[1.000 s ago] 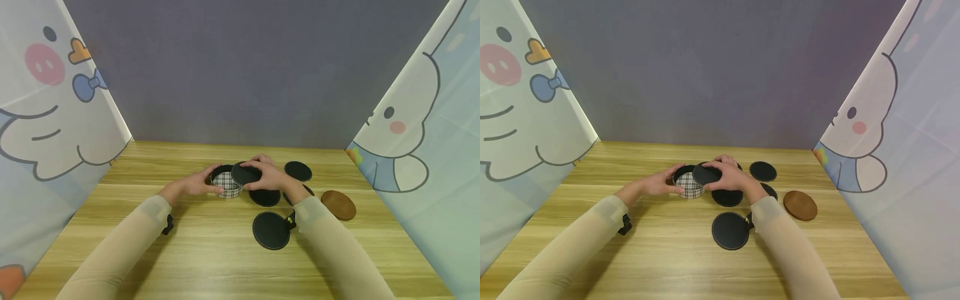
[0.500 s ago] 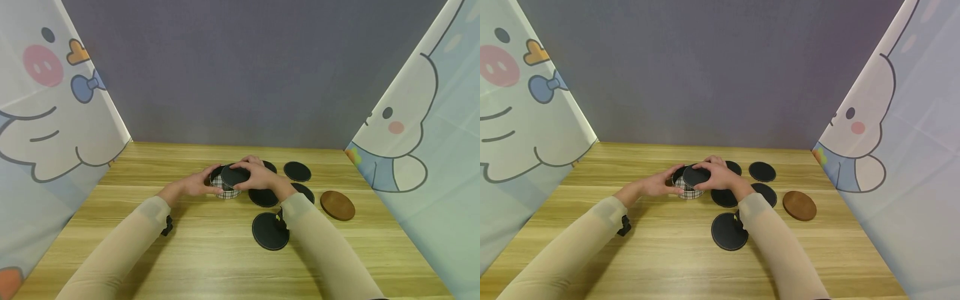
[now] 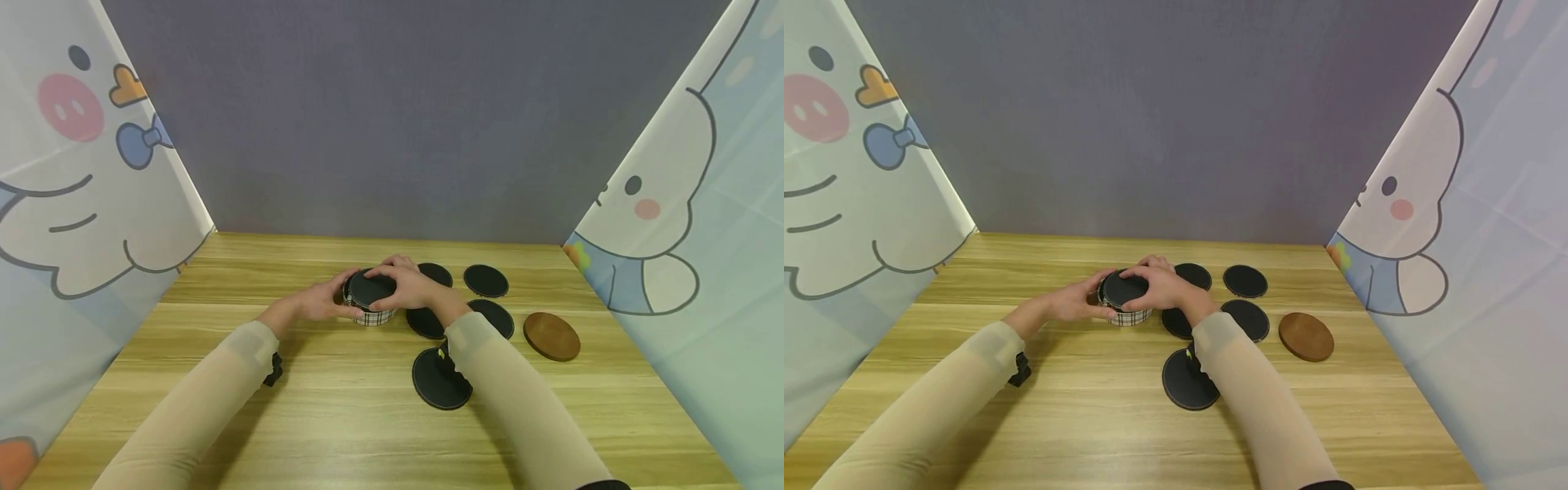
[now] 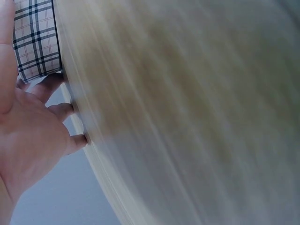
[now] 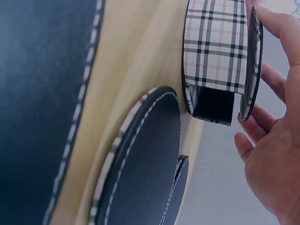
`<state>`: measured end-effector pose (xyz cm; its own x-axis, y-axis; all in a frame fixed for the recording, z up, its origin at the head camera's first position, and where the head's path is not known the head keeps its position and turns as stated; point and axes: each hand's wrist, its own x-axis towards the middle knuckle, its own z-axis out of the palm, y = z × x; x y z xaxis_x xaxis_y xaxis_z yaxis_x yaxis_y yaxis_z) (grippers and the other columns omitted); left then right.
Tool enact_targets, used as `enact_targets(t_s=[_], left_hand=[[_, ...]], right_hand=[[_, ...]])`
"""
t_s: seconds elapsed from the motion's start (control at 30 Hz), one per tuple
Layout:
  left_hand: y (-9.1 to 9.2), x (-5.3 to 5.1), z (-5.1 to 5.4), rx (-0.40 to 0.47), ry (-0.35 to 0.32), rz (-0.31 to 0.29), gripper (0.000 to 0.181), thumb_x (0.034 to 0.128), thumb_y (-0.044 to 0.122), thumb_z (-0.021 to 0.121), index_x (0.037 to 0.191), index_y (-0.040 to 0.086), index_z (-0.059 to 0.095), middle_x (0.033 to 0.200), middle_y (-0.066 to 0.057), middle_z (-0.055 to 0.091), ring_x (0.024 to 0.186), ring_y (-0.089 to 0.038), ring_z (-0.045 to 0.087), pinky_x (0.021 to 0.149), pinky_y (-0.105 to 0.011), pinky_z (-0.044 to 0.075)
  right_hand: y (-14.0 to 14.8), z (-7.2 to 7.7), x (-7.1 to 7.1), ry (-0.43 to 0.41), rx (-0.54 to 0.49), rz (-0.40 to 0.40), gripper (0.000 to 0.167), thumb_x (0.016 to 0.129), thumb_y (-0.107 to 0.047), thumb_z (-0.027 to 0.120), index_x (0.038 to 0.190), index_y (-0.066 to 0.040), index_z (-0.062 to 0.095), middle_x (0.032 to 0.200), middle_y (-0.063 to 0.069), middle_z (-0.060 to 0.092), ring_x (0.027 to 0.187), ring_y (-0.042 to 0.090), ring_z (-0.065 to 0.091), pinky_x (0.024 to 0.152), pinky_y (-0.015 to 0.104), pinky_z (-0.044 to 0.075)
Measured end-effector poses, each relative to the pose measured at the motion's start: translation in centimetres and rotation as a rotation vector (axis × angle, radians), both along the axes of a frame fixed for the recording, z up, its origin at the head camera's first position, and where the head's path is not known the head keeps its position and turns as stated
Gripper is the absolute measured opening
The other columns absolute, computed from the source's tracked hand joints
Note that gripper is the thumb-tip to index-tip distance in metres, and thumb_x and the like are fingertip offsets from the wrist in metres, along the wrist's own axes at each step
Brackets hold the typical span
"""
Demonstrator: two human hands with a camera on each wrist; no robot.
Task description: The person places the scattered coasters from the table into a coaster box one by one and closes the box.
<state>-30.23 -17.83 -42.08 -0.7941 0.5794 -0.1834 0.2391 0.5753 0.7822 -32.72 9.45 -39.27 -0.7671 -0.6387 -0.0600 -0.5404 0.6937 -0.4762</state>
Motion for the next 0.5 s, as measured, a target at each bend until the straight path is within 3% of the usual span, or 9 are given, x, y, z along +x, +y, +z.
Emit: enact_targets(t_s=[0.5], left_hand=[[0.02,0.06,0.01,-0.023,0.009,0.015,0.110,0.1031,0.052,0.076,0.178,0.017,0.004,0.177,-0.024,0.031,0.158,-0.042,0.045,0.122,-0.059,0.044]], right_hand=[[-0.45,-0.37,-0.07,0.007,0.005,0.022,0.074,0.094,-0.054,0.084,0.159,-0.030,0.059,0.170,0.011,0.039,0.161,0.038,0.030,0.131,0.067,0.021]])
